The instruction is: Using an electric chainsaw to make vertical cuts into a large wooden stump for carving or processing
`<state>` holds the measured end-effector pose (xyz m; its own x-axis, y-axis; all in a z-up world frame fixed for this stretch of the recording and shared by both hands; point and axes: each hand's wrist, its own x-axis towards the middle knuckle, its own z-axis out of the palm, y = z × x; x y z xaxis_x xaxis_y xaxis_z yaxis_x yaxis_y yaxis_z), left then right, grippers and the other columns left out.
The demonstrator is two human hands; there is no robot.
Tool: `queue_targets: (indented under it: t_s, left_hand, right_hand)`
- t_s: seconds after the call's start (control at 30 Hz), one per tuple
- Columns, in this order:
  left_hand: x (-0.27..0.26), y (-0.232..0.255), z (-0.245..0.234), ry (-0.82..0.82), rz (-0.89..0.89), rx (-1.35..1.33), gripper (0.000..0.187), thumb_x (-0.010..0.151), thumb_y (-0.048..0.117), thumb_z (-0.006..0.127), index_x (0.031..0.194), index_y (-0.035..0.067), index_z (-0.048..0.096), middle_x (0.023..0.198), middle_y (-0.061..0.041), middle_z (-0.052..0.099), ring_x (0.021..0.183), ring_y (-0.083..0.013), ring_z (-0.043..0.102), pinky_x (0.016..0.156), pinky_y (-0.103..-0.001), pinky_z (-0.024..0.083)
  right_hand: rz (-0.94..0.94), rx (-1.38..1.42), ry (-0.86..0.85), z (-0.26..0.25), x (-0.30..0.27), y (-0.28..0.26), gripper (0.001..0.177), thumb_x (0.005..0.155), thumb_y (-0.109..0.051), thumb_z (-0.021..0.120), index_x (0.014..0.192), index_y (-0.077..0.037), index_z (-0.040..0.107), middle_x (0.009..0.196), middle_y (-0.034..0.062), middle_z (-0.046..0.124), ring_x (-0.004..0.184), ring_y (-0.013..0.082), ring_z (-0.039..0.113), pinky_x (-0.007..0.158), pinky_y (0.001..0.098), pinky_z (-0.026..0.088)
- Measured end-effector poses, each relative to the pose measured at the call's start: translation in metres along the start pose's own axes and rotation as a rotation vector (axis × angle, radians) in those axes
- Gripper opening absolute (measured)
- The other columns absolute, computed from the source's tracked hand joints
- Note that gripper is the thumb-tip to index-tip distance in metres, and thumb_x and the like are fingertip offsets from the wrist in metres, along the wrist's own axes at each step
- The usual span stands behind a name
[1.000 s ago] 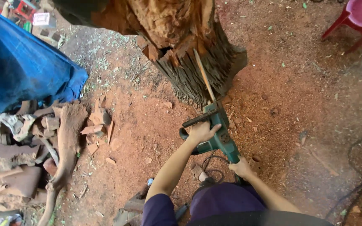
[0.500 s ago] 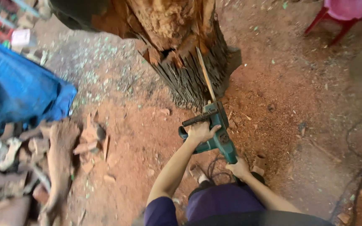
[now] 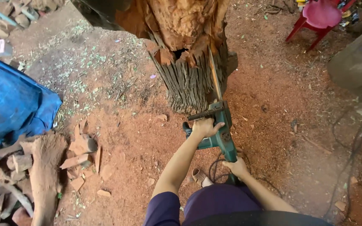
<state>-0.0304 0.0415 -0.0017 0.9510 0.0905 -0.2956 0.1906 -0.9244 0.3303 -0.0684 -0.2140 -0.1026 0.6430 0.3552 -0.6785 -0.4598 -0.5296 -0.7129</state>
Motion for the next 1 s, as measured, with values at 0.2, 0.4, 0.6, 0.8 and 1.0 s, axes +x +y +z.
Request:
queue_targets:
  t_s: [0.2,0.4,0.6,0.8,1.0]
  left_hand:
    - [-0.018,0.018,-0.024,-0.112,-0.036,0.035,0.088,0.098,0.076,0.019,0.109,0.006,0.072,0.098,-0.019,0.075,0.093,-0.0363,0.074,0.079,-0.049,0.059]
    - [-0.008,0.017,-0.035,-0.148,-0.072,0.076,0.087,0.097,0.075,0.020,0.112,0.006,0.072,0.103,-0.021,0.074,0.099,-0.0397,0.073,0.083,-0.053,0.058]
    - [-0.005,0.008,-0.038,-0.134,-0.071,0.096,0.085,0.098,0.075,0.022,0.104,0.008,0.073,0.091,-0.018,0.075,0.087,-0.0349,0.075,0.075,-0.047,0.060]
    - [-0.001,0.011,-0.048,-0.140,-0.083,0.093,0.086,0.097,0.075,0.021,0.106,0.007,0.073,0.094,-0.020,0.075,0.091,-0.0372,0.075,0.079,-0.050,0.059]
    - [0.001,0.009,-0.047,-0.138,-0.090,0.060,0.086,0.097,0.075,0.022,0.108,0.006,0.073,0.095,-0.022,0.074,0.092,-0.0386,0.075,0.079,-0.052,0.059]
  right_hand:
    - [-0.006,0.035,0.035,0.009,0.002,0.023,0.029,0.077,-0.022,0.087,0.087,-0.003,0.068,0.056,0.0124,0.064,0.054,0.0276,0.066,0.059,0.0418,0.051]
    - [-0.037,0.008,0.045,0.009,0.007,0.004,0.029,0.072,-0.026,0.089,0.076,-0.007,0.069,0.048,0.0101,0.064,0.047,0.0259,0.067,0.056,0.0363,0.051]
    - [-0.126,0.116,0.087,0.010,-0.017,-0.029,0.036,0.068,-0.024,0.093,0.085,0.000,0.073,0.068,0.0164,0.067,0.070,0.0312,0.068,0.070,0.0439,0.053]
    - [-0.081,0.069,0.053,0.007,-0.011,-0.035,0.040,0.069,-0.030,0.095,0.088,-0.004,0.072,0.066,0.0143,0.067,0.064,0.0308,0.069,0.066,0.0434,0.054]
    - [-0.090,0.072,0.058,0.011,0.009,-0.016,0.052,0.070,-0.034,0.096,0.102,-0.002,0.072,0.082,0.0191,0.070,0.083,0.0363,0.071,0.078,0.0490,0.053]
